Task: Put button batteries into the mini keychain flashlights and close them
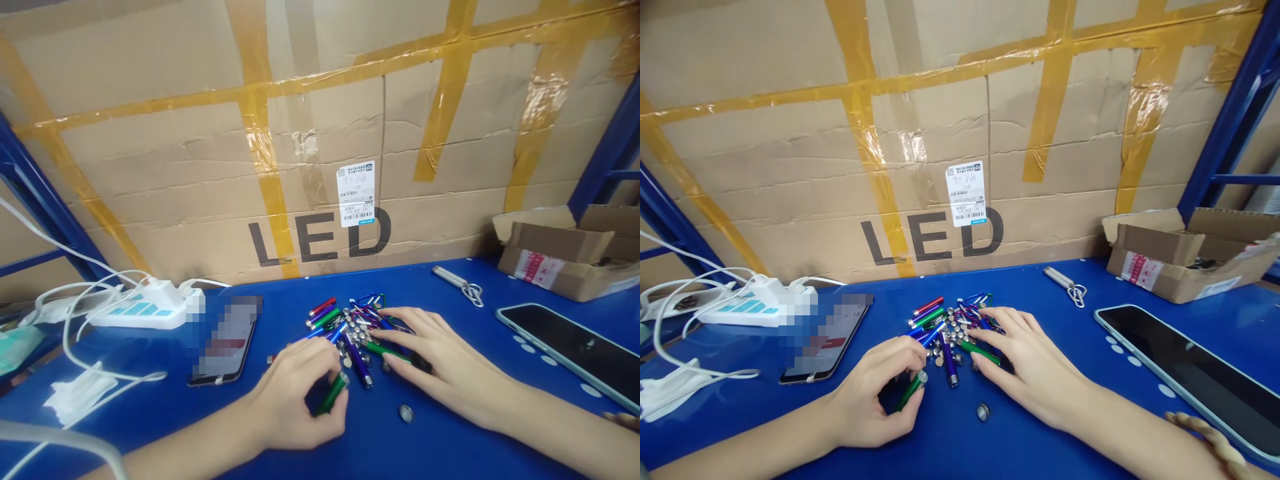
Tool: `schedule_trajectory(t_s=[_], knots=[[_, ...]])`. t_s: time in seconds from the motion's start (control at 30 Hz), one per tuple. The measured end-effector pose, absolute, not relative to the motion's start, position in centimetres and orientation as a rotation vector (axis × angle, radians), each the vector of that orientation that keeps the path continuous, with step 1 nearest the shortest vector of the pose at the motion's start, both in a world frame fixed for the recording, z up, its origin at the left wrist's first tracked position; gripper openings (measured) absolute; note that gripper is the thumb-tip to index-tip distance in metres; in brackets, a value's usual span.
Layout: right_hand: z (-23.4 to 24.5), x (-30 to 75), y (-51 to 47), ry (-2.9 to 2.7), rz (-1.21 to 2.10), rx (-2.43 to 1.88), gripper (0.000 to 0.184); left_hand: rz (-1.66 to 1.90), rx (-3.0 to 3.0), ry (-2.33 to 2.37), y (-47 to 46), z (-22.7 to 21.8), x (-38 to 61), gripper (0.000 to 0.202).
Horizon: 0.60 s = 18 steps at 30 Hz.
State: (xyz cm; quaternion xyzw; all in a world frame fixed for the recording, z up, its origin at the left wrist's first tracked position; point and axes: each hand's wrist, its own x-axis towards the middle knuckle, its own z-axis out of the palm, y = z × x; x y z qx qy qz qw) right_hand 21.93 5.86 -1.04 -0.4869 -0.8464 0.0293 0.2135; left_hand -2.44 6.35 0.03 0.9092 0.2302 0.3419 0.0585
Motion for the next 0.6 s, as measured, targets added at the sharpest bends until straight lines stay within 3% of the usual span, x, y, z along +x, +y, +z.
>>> schedule_trajectory(t_s=[0.6], knots=[[-1.98, 22.01, 6.79, -2.195, 0.032, -1.245, 0.034, 1.056, 2.716, 0.693, 6.50, -0.20, -2.29, 0.017]])
